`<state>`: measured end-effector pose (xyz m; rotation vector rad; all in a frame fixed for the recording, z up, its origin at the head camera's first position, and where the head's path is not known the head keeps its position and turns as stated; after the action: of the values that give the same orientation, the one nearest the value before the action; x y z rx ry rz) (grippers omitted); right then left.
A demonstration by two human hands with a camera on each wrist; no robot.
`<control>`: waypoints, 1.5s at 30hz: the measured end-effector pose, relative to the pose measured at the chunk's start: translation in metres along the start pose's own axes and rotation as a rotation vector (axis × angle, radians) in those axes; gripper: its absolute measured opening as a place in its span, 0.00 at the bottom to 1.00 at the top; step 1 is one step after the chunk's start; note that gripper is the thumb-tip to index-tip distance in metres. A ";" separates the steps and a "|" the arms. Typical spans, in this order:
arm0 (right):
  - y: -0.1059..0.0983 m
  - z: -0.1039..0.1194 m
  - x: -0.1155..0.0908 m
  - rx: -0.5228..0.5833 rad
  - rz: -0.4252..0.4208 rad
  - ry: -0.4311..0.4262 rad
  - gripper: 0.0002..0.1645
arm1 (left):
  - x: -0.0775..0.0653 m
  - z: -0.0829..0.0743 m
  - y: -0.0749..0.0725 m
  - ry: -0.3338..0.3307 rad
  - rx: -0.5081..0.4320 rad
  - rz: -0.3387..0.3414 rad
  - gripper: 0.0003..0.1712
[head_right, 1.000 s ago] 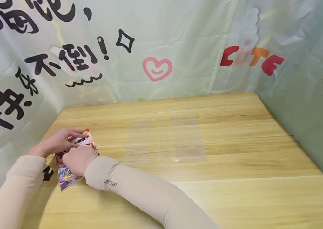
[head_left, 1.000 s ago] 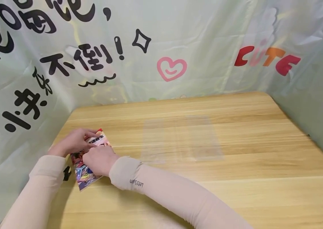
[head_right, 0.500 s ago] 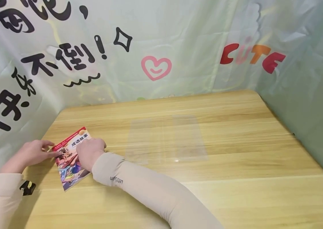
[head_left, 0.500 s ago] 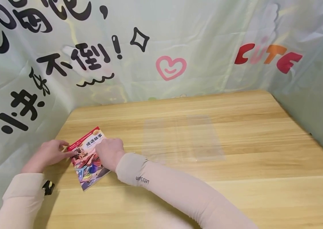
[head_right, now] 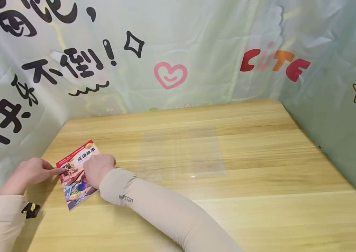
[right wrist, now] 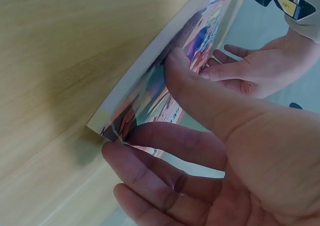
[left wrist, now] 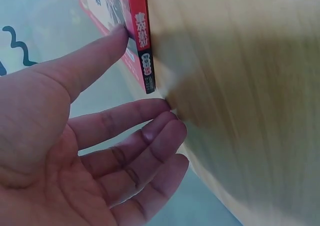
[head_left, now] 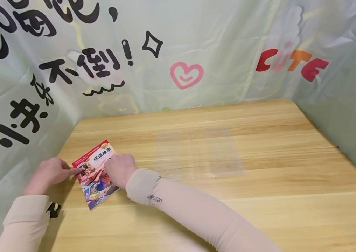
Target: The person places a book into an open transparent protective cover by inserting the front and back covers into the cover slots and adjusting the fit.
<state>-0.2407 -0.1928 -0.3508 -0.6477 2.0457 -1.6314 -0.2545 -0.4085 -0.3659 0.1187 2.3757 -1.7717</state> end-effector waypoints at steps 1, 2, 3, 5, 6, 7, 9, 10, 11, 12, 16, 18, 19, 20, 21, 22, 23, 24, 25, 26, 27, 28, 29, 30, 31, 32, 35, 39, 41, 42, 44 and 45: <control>0.000 0.001 0.000 0.002 0.011 -0.003 0.16 | 0.000 0.000 0.001 0.000 0.000 0.001 0.34; 0.000 0.002 0.000 0.003 0.021 -0.006 0.18 | 0.000 -0.001 0.001 0.005 -0.001 0.001 0.34; 0.001 0.003 0.000 0.003 0.036 -0.010 0.21 | 0.001 -0.001 0.001 0.007 -0.004 0.003 0.33; 0.002 0.005 0.001 0.006 0.068 -0.015 0.27 | 0.002 -0.003 0.002 0.012 -0.010 0.013 0.32; 0.002 0.006 0.001 0.010 0.080 -0.017 0.28 | 0.003 -0.004 0.003 0.016 -0.016 0.020 0.31; 0.002 0.006 0.001 0.013 0.088 -0.014 0.28 | 0.004 -0.004 0.003 0.017 -0.017 0.023 0.31; 0.003 0.006 0.000 0.016 0.105 -0.010 0.28 | 0.006 -0.005 0.003 0.007 -0.021 0.031 0.30; 0.003 0.007 0.000 0.016 0.107 -0.010 0.27 | 0.007 -0.005 0.003 -0.001 -0.023 0.037 0.30; 0.003 0.007 0.000 0.015 0.106 -0.010 0.27 | 0.008 -0.005 0.003 -0.007 -0.027 0.041 0.30; 0.003 0.007 0.000 0.011 0.105 -0.010 0.26 | 0.009 -0.004 0.003 -0.009 -0.026 0.041 0.31; 0.003 0.008 -0.001 0.005 0.096 -0.011 0.24 | 0.012 -0.002 0.001 0.002 -0.027 0.039 0.38; 0.003 0.008 -0.001 0.008 0.100 -0.011 0.24 | 0.013 0.000 0.000 0.012 -0.030 0.039 0.42; 0.003 0.008 -0.001 0.011 0.101 -0.010 0.24 | 0.013 0.000 0.001 0.011 -0.032 0.043 0.44; 0.004 0.008 -0.001 0.015 0.107 -0.010 0.24 | 0.014 0.001 0.001 0.009 -0.035 0.048 0.45; 0.004 0.009 -0.001 0.016 0.110 -0.011 0.24 | 0.014 0.001 0.001 0.006 -0.038 0.054 0.45; 0.004 0.009 -0.001 0.015 0.114 -0.014 0.24 | 0.014 0.002 0.001 0.002 -0.040 0.057 0.45; 0.005 0.009 -0.001 0.016 0.118 -0.015 0.24 | 0.015 0.002 0.001 0.000 -0.042 0.059 0.45; 0.005 0.010 -0.001 0.017 0.121 -0.015 0.23 | 0.015 0.002 0.001 -0.002 -0.043 0.060 0.45; 0.005 0.010 -0.001 0.019 0.123 -0.014 0.23 | 0.015 0.002 0.001 -0.003 -0.044 0.062 0.45; 0.005 0.010 -0.001 0.021 0.125 -0.013 0.23 | 0.015 0.002 0.001 -0.002 -0.043 0.061 0.45; 0.005 0.010 -0.001 0.022 0.126 -0.011 0.23 | 0.015 0.002 0.001 -0.003 -0.043 0.061 0.45; 0.005 0.011 -0.001 0.021 0.126 -0.010 0.24 | 0.016 0.002 0.001 -0.003 -0.044 0.061 0.45; 0.005 0.011 -0.001 0.022 0.126 -0.008 0.24 | 0.016 0.002 0.001 -0.003 -0.044 0.062 0.45; 0.005 0.010 -0.001 0.021 0.124 -0.006 0.24 | 0.016 0.001 0.001 -0.004 -0.043 0.063 0.45; 0.005 0.010 -0.001 0.019 0.123 -0.005 0.24 | 0.016 0.001 0.001 -0.003 -0.043 0.062 0.44; 0.005 0.010 -0.001 0.017 0.121 -0.004 0.23 | 0.016 0.001 0.001 -0.001 -0.044 0.060 0.44; 0.005 0.010 -0.001 0.015 0.113 -0.002 0.22 | 0.016 0.000 0.001 0.005 -0.049 0.056 0.40; 0.004 0.009 -0.002 0.016 0.111 -0.002 0.20 | 0.015 -0.001 0.001 0.012 -0.060 0.048 0.35; 0.004 0.009 -0.002 0.016 0.112 -0.001 0.19 | 0.015 -0.002 0.001 0.013 -0.064 0.046 0.34; 0.004 0.009 -0.002 0.015 0.111 0.000 0.18 | 0.015 -0.002 0.001 0.013 -0.065 0.044 0.34; 0.004 0.009 -0.002 0.019 0.109 0.005 0.17 | 0.015 -0.001 0.001 0.010 -0.066 0.042 0.34; 0.004 0.009 -0.002 0.020 0.107 0.007 0.16 | 0.015 -0.001 0.001 0.009 -0.067 0.042 0.35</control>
<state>-0.2340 -0.1975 -0.3564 -0.5175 2.0300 -1.5928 -0.2696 -0.4076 -0.3694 0.1666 2.4170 -1.6748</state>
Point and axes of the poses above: each hand's wrist, its own x-axis towards the middle knuckle, its own y-axis out of the palm, z = x × y, the point moved 6 cm from there along x, towards the middle knuckle, and after that the axes turned 7 degrees about -x, right-handed, at the moved point
